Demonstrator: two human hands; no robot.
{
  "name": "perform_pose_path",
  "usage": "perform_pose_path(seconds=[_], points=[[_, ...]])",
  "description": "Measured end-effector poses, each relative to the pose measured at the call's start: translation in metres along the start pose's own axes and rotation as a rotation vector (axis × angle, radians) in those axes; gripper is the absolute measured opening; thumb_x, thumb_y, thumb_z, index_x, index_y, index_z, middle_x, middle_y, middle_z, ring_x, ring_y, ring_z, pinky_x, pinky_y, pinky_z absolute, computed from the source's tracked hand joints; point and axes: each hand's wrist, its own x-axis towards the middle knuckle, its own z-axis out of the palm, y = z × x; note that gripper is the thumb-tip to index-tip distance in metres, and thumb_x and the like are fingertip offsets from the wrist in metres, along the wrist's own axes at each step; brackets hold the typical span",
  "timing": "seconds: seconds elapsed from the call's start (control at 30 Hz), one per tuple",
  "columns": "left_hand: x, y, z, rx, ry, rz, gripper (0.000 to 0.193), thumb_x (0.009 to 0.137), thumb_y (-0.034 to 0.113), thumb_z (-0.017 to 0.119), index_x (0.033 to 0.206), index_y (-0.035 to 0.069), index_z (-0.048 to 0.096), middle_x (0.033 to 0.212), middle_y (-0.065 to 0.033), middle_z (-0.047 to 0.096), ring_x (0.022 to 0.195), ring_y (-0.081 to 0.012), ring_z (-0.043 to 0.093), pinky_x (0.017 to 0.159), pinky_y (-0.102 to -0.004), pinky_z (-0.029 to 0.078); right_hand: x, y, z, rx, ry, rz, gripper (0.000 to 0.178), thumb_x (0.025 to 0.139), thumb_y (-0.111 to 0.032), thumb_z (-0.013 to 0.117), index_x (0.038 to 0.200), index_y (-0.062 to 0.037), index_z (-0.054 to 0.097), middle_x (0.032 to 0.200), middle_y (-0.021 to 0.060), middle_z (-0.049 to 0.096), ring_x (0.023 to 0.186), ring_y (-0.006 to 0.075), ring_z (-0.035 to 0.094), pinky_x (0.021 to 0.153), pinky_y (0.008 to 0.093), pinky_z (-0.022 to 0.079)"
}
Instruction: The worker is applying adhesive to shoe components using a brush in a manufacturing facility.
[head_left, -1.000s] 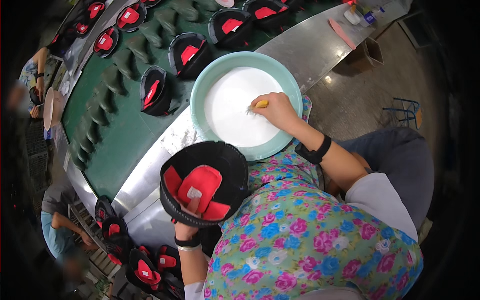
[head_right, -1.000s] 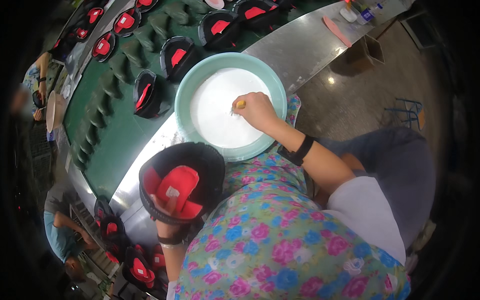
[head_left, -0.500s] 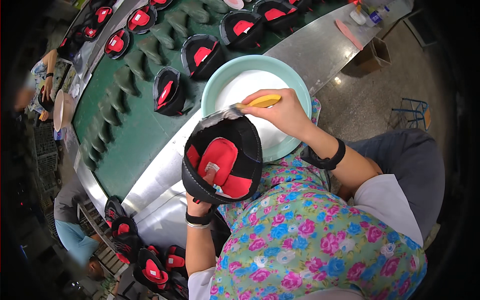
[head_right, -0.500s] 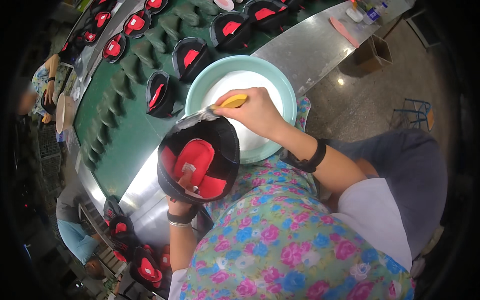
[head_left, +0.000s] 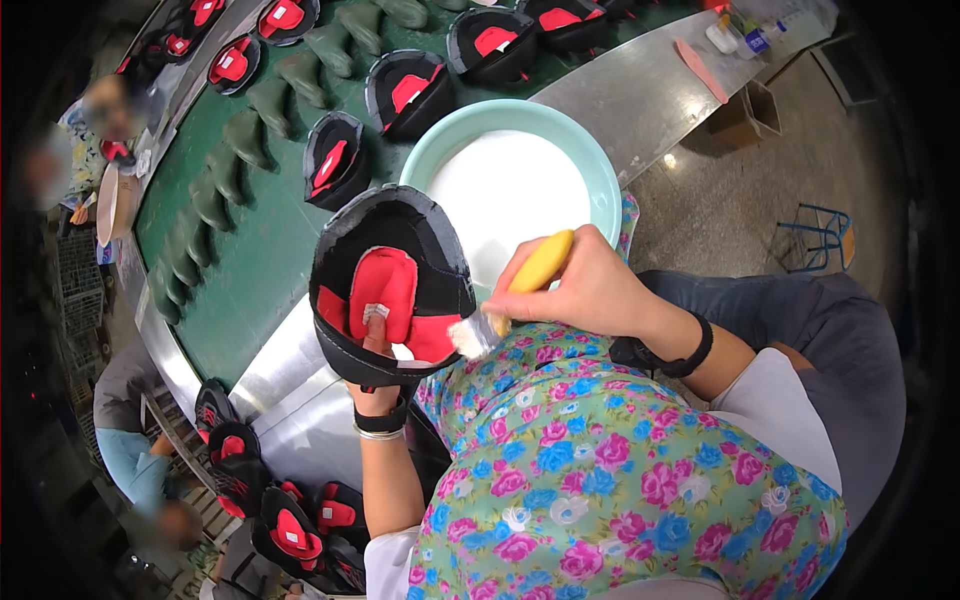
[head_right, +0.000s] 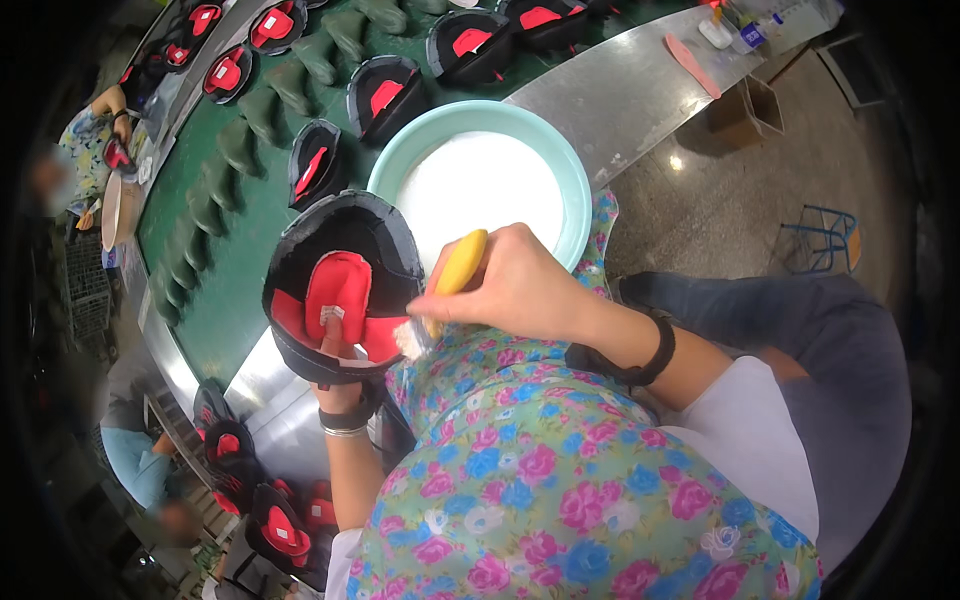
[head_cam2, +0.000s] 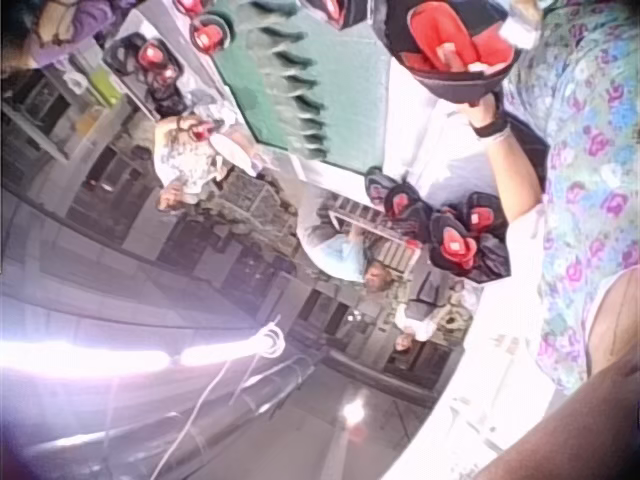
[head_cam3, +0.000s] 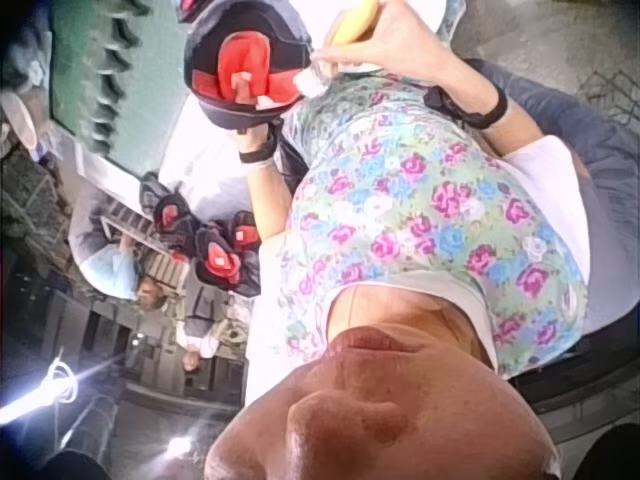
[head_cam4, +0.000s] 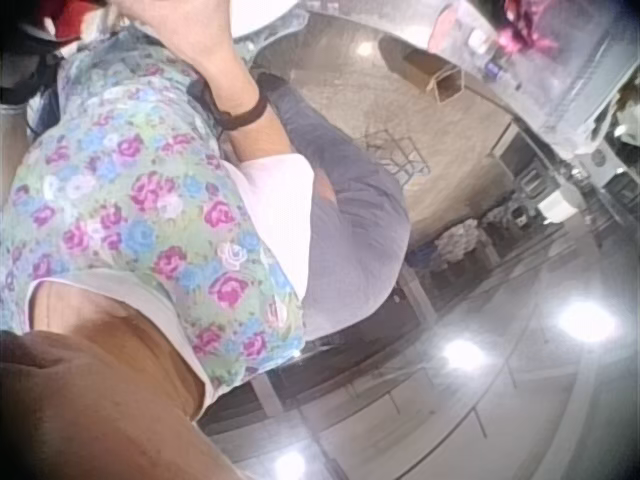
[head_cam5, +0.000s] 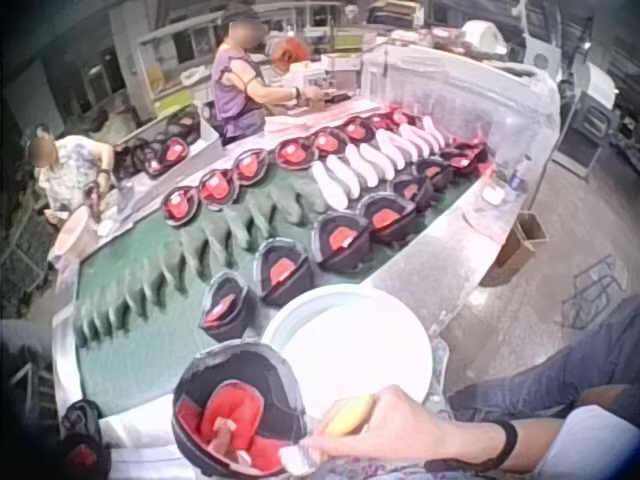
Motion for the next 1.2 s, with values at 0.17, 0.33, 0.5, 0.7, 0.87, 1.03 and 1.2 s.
perform_pose_path(seconds=[0.17,0.33,0.5,0.7,0.87,1.03,1.2], points=[[-0.007,0.013,0.010,-0.253,-0.006,-0.009,0.035,0.093,0.009,0.055,0.126,0.003,0.047,0.117,-0.0086,0.057,0.102,-0.0194,0.058,0.086,-0.0332,0.049,0.013,0.010,-0.005,-0.112,-0.030,-0.052,0.014,0.073,-0.013,0.075,0.080,-0.0014,0.070,0.073,0.0056,0.068,0.067,0.0098,0.061,0.065,0.0247,0.049],[-0.007,0.005,-0.006,-0.299,0.034,-0.043,0.038,0.092,0.008,0.053,0.129,0.005,0.044,0.124,-0.0114,0.053,0.111,-0.0233,0.055,0.091,-0.0387,0.048,0.042,0.022,-0.022,-0.224,0.072,-0.128,0.015,0.075,-0.014,0.075,0.081,-0.0012,0.070,0.074,0.0056,0.069,0.067,0.0100,0.062,0.065,0.0241,0.049],[-0.005,-0.003,-0.038,-0.484,0.188,-0.382,0.034,0.089,0.023,0.052,0.114,0.001,0.056,0.123,-0.0168,0.056,0.111,-0.0301,0.056,0.095,-0.0455,0.047,0.050,-0.011,-0.018,-0.186,0.147,-0.268,0.014,0.079,-0.011,0.072,0.088,-0.0007,0.071,0.079,0.0060,0.069,0.070,0.0103,0.063,0.065,0.0233,0.049],[-0.008,0.013,0.002,-0.096,-0.419,-0.114,0.041,0.091,0.017,0.055,0.129,0.003,0.046,0.125,-0.0134,0.054,0.109,-0.0242,0.058,0.093,-0.0374,0.050,0.058,-0.035,0.033,-0.094,-0.450,-0.443,0.019,0.081,-0.009,0.071,0.100,-0.0059,0.071,0.095,0.0080,0.070,0.088,0.0149,0.066,0.077,0.0254,0.050],[-0.011,0.013,0.023,-0.203,-0.501,-0.010,0.042,0.092,0.015,0.052,0.132,0.002,0.045,0.125,-0.0141,0.055,0.109,-0.0260,0.058,0.092,-0.0393,0.051,0.071,-0.019,0.035,-0.317,-0.220,-0.424,0.018,0.080,-0.013,0.072,0.096,-0.0060,0.072,0.088,0.0070,0.071,0.077,0.0148,0.066,0.072,0.0256,0.051],[-0.017,-0.010,-0.008,-0.691,-0.375,-0.557,0.042,0.095,0.022,0.049,0.127,-0.004,0.048,0.120,-0.0208,0.059,0.107,-0.0290,0.060,0.095,-0.0430,0.049,0.053,0.009,0.014,-0.494,0.023,-0.285,0.024,0.078,-0.024,0.070,0.075,0.0001,0.068,0.060,0.0107,0.063,0.053,0.0199,0.062,0.055,0.0289,0.048],[-0.019,0.004,-0.038,-0.038,-0.384,-0.036,0.033,0.092,0.018,0.053,0.119,-0.002,0.054,0.113,-0.0164,0.062,0.102,-0.0274,0.061,0.092,-0.0408,0.050,0.033,0.013,0.005,-0.276,0.166,0.074,0.032,0.082,-0.021,0.066,0.068,0.0073,0.062,0.055,0.0096,0.062,0.043,0.0138,0.057,0.046,0.0267,0.047]])
